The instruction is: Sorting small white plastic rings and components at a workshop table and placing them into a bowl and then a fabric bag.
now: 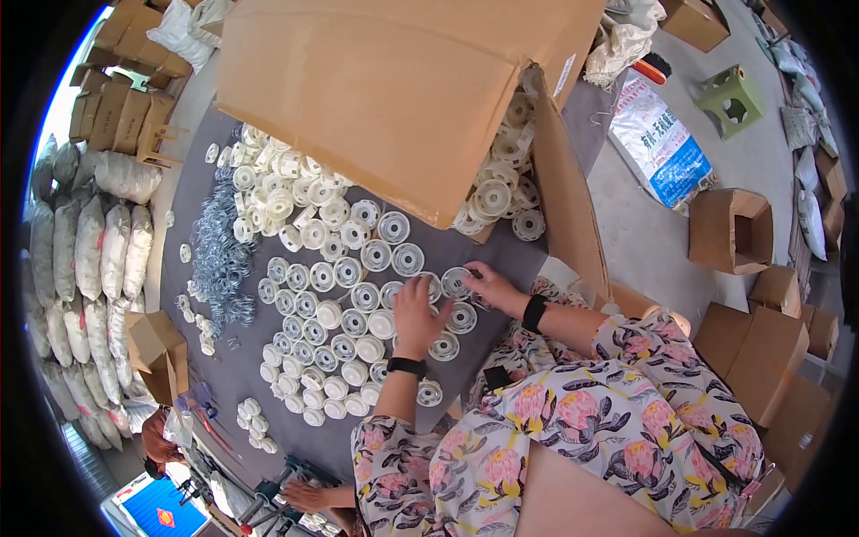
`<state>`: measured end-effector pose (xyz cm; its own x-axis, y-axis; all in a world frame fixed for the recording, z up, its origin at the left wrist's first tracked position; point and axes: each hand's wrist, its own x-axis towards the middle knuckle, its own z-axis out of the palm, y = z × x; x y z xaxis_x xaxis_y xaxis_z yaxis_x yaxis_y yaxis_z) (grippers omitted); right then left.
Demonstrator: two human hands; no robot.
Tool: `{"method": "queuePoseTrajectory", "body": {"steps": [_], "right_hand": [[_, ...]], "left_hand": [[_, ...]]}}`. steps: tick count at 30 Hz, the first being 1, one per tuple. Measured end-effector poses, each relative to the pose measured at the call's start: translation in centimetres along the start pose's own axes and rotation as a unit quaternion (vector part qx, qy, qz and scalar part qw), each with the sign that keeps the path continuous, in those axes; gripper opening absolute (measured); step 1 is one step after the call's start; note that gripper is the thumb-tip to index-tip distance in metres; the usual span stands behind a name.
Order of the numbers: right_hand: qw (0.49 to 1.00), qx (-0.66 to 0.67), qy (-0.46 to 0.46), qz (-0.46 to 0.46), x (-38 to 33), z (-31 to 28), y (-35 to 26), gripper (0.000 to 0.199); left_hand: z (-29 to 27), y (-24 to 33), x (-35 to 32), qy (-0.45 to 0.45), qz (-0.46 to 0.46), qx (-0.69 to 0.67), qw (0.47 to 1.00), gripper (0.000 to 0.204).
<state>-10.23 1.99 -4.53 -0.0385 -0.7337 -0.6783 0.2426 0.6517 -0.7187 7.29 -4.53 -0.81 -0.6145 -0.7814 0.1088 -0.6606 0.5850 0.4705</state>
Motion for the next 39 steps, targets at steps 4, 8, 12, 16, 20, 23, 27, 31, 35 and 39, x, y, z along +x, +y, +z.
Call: {"method": "queuePoseTrajectory", "body": {"steps": [4,8,12,16,20,23,27,31,35,39], "right_hand": [[0.999,-0.029,-0.015,-0.041,1.3,2.3,1.2,0.052],[0.990,-0.078,-0.114,0.006,0.9,3.7,0.4,0.049],[0.993,-0.078,-0.028,-0.080,1.3,3.6,2.4,0.049],[0.988,-0.041,0.059,-0.136,0.9,1.4,3.5,0.042],[0.990,-0.100,0.048,-0.087,-0.7,1.7,3.5,0.037],[0.996,-0.053,0.066,-0.036,-1.5,2.5,2.7,0.038],[0.995,0.092,0.013,0.038,-1.5,1.4,2.6,0.039],[0.991,0.135,0.011,-0.010,-1.8,-0.1,2.2,0.041],[0.989,0.104,0.102,-0.017,-2.1,-0.9,1.4,0.044],[0.980,0.079,0.165,-0.077,-2.2,-0.9,0.8,0.047]], "left_hand": [[-1.6,-7.4,0.5,0.126,-0.090,-0.012,0.988,0.042],[-2.1,-13.2,1.3,0.220,-0.170,0.059,0.959,0.044],[-2.8,-14.1,0.7,0.062,-0.197,0.096,0.974,0.046],[-4.1,-14.0,-1.4,0.032,-0.215,0.126,0.968,0.051],[-4.7,-15.6,-2.3,0.058,-0.182,-0.031,0.981,0.057],[-4.5,-18.3,-1.7,0.093,-0.171,0.019,0.981,0.057],[-4.9,-18.9,-0.6,0.059,-0.188,0.139,0.971,0.049],[-5.3,-18.0,-0.4,0.115,-0.249,0.038,0.961,0.037],[-1.3,-10.9,0.6,0.124,-0.064,-0.100,0.985,0.034],[2.5,-0.7,2.8,-0.045,0.067,-0.007,0.997,0.056]]}}
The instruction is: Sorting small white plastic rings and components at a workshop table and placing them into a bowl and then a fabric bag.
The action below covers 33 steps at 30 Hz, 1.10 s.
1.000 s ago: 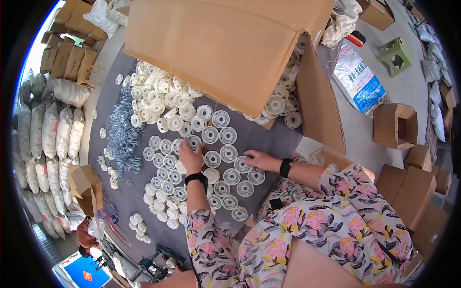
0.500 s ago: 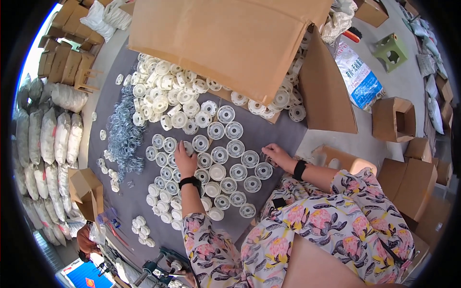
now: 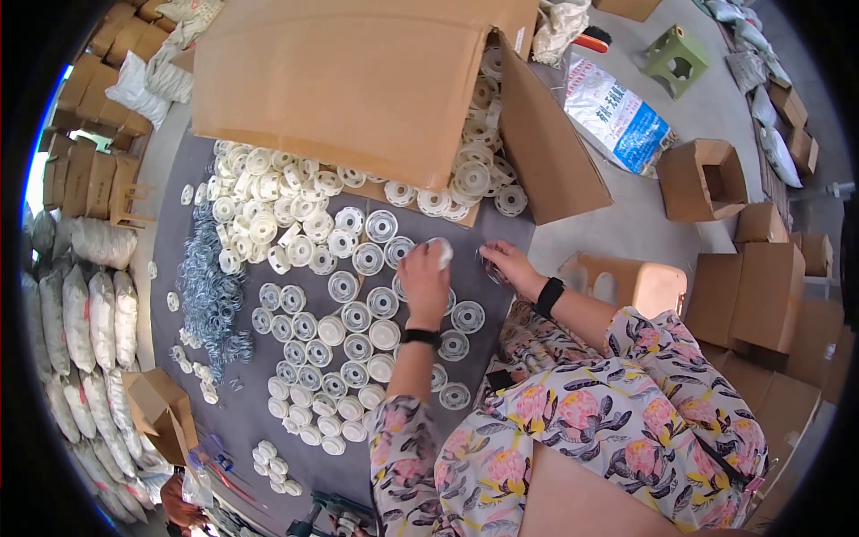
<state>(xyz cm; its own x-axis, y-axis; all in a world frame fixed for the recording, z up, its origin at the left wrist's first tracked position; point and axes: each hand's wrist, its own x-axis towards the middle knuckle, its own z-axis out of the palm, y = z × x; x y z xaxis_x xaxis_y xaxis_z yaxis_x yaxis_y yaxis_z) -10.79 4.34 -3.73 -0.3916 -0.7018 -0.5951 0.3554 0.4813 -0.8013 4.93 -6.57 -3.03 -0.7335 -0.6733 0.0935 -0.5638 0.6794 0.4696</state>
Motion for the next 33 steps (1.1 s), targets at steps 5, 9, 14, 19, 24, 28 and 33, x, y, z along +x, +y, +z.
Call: {"method": "queuePoseTrajectory", "body": {"steps": [5,9,14,19,24,28,33], "right_hand": [[0.948,-0.264,0.103,-0.143,-0.5,-0.7,-1.8,0.049],[0.831,-0.492,0.034,-0.259,-0.1,1.3,-3.3,0.049],[0.758,-0.598,-0.012,-0.261,0.4,3.7,-3.0,0.059],[0.870,-0.413,0.014,-0.269,0.0,2.4,-3.2,0.060],[0.949,-0.292,-0.009,-0.121,-0.5,1.4,-2.0,0.052],[0.999,0.033,-0.036,0.008,0.2,-0.1,-0.7,0.043],[0.959,0.245,-0.045,0.132,-0.8,-1.8,-1.0,0.035]], "left_hand": [[1.9,2.2,-1.2,-0.045,0.050,0.050,0.996,0.058],[0.8,1.7,-2.8,-0.012,0.018,-0.061,0.998,0.046],[0.2,-0.4,-3.3,0.040,-0.031,-0.079,0.996,0.042],[-2.1,-6.6,0.6,0.187,-0.079,-0.039,0.978,0.049],[-3.9,-12.0,4.4,0.127,-0.173,0.041,0.976,0.054],[-5.5,-13.1,5.2,0.040,-0.250,0.088,0.963,0.055],[-5.5,-12.2,2.4,0.230,-0.266,-0.027,0.936,0.051]]}}
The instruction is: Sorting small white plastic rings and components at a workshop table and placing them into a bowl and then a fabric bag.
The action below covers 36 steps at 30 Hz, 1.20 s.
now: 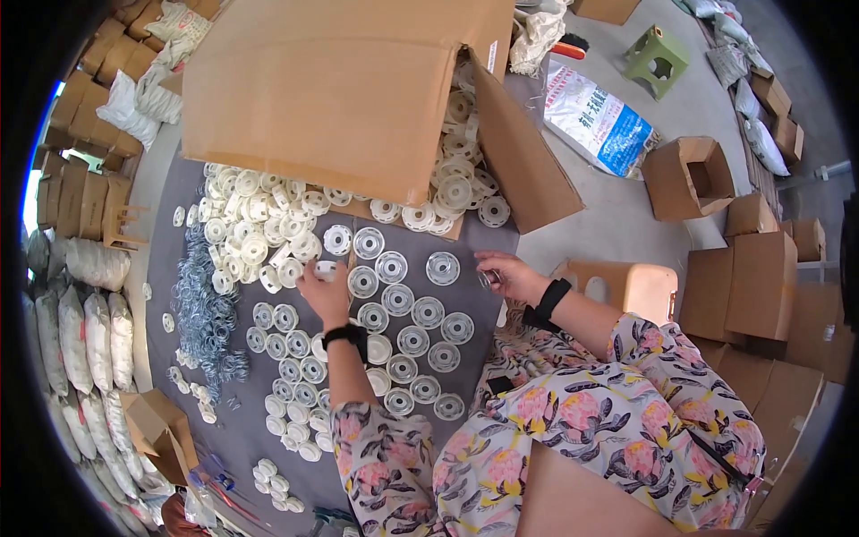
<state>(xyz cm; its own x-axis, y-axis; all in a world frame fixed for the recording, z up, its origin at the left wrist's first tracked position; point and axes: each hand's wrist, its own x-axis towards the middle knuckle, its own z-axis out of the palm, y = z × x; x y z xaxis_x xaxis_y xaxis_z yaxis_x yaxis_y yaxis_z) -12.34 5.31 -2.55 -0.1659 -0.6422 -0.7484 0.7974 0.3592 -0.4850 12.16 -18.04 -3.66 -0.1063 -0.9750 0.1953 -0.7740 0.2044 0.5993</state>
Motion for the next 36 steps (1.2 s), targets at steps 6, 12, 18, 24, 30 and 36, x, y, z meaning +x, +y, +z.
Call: {"method": "queuePoseTrajectory", "body": {"steps": [6,12,18,24,30,36], "right_hand": [[0.975,-0.128,0.088,-0.156,-0.6,-2.1,1.0,0.033],[0.947,-0.206,0.041,-0.242,-0.6,-0.8,3.0,0.028],[0.961,-0.216,-0.028,-0.169,-0.2,0.6,4.8,0.025],[0.987,-0.096,-0.066,-0.110,0.7,1.4,4.2,0.027],[0.851,-0.465,0.013,-0.243,1.1,-0.7,1.8,0.036],[0.570,-0.674,-0.113,-0.456,1.6,0.4,-0.1,0.064]], "left_hand": [[1.9,8.6,-13.9,-0.229,0.176,-0.266,0.920,0.052],[3.1,10.4,-18.5,-0.245,0.219,-0.122,0.937,0.046],[1.5,9.0,-19.1,-0.229,0.189,-0.112,0.948,0.050],[2.7,10.3,-18.2,-0.268,0.138,-0.212,0.929,0.044],[3.7,9.2,-17.9,-0.189,0.197,-0.090,0.958,0.045],[-1.4,8.2,-21.1,-0.117,0.091,-0.084,0.985,0.062]]}}
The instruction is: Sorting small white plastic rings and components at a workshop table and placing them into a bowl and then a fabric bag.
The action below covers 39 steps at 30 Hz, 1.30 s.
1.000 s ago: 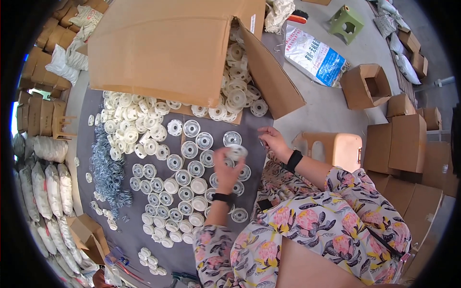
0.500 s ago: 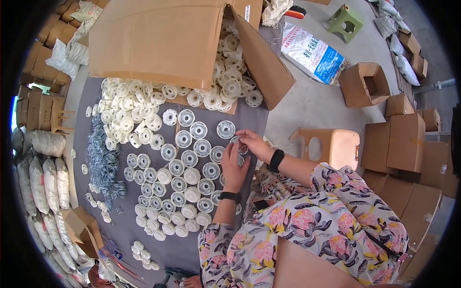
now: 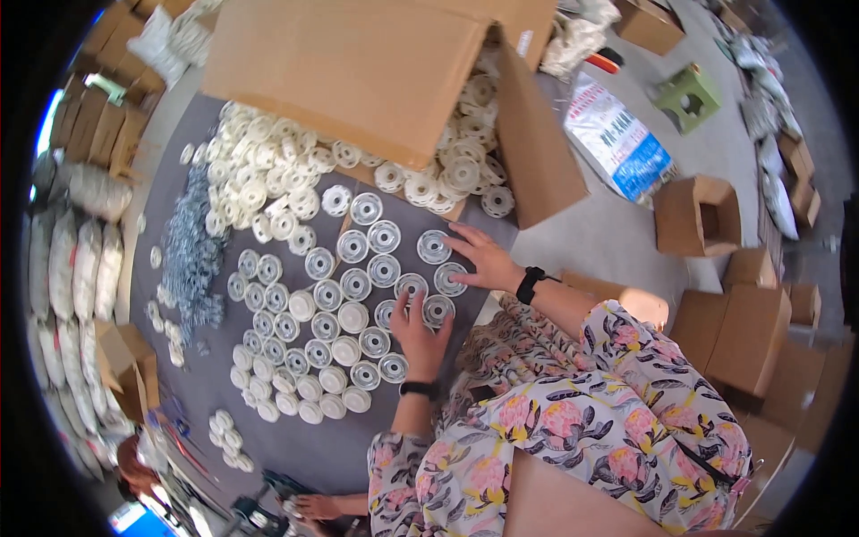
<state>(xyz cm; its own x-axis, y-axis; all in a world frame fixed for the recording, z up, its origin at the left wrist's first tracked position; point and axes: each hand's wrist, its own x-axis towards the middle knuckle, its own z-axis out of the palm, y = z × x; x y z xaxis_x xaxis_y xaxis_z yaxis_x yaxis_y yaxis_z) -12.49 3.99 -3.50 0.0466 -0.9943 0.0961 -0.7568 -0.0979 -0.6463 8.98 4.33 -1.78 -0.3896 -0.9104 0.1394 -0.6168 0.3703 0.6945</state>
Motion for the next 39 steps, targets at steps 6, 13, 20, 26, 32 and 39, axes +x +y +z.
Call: {"method": "queuePoseTrajectory", "body": {"steps": [6,13,20,26,32,39], "right_hand": [[0.975,-0.046,-0.160,-0.149,2.4,0.8,1.2,0.086],[0.954,-0.123,-0.185,-0.201,3.1,2.5,0.3,0.091],[0.936,-0.155,-0.226,-0.220,4.0,3.5,-4.0,0.097],[0.927,-0.140,-0.240,-0.252,5.4,5.2,-6.3,0.094],[0.927,-0.099,-0.238,-0.273,6.1,9.7,-10.8,0.092],[0.927,-0.050,-0.234,-0.290,6.5,8.9,-12.9,0.077]], "left_hand": [[-2.7,-1.2,-15.0,0.064,-0.213,0.121,0.968,0.090],[0.5,-1.1,-13.9,0.153,-0.380,0.188,0.893,0.103],[-2.0,-2.3,-13.0,0.159,-0.424,0.188,0.871,0.093],[-4.2,-2.8,-13.4,0.168,-0.425,0.178,0.872,0.091],[-8.6,-6.1,-16.3,0.129,-0.446,0.190,0.865,0.091],[-13.6,-7.6,-17.8,0.131,-0.378,0.158,0.903,0.095]]}}
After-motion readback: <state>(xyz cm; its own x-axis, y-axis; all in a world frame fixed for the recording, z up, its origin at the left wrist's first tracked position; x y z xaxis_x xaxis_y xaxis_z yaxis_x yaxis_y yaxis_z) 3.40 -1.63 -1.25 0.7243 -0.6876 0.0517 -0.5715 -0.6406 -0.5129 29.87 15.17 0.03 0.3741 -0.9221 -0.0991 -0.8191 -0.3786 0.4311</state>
